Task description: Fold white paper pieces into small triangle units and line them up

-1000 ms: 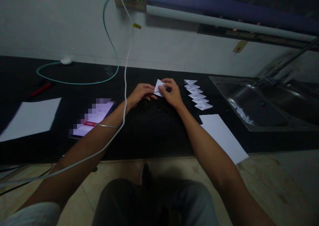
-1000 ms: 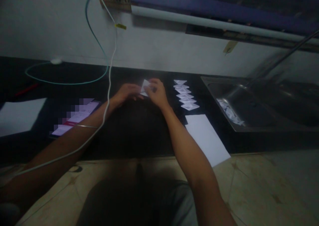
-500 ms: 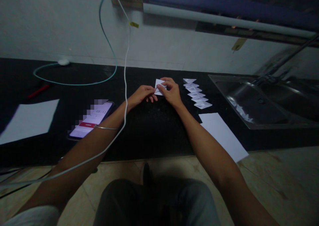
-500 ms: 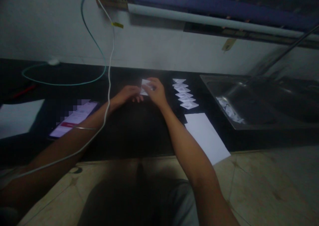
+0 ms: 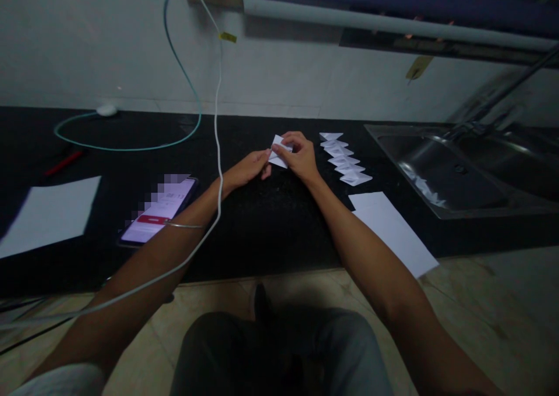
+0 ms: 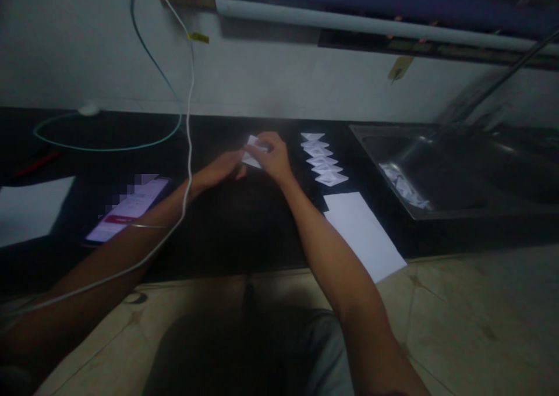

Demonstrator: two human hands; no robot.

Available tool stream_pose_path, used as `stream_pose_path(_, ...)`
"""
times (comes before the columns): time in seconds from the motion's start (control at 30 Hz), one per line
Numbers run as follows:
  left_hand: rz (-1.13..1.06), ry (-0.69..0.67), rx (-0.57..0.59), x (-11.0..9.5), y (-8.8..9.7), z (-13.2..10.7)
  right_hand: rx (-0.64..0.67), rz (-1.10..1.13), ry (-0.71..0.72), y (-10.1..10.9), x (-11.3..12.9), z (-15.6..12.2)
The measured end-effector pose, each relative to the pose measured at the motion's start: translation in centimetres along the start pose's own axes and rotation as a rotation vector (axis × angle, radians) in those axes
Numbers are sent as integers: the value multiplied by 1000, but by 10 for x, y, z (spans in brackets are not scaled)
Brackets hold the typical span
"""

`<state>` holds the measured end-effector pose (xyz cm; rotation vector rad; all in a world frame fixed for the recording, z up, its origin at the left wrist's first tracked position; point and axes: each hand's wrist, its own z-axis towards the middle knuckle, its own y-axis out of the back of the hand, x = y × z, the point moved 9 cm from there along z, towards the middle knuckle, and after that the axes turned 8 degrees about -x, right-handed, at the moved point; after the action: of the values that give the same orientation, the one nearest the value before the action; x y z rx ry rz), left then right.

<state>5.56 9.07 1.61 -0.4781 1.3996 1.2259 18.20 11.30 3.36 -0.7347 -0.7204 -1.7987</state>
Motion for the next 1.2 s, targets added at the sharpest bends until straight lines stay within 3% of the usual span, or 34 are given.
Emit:
stream_pose_path(0.27, 96, -52, 5, 2, -1, 0, -7, 32, -71, -1, -7, -2)
stream_pose_path(0.6, 147, -56, -146, -3, 12, -1, 96, 381, -430, -24, -43, -11)
stream_pose_path(1.07, 99, -14, -149, 1, 11, -1, 49, 407, -475, -20, -48, -12)
stream_pose_path(1.2, 109, -10, -195, 3, 15, 0, 65, 425, -506, -22, -49, -14)
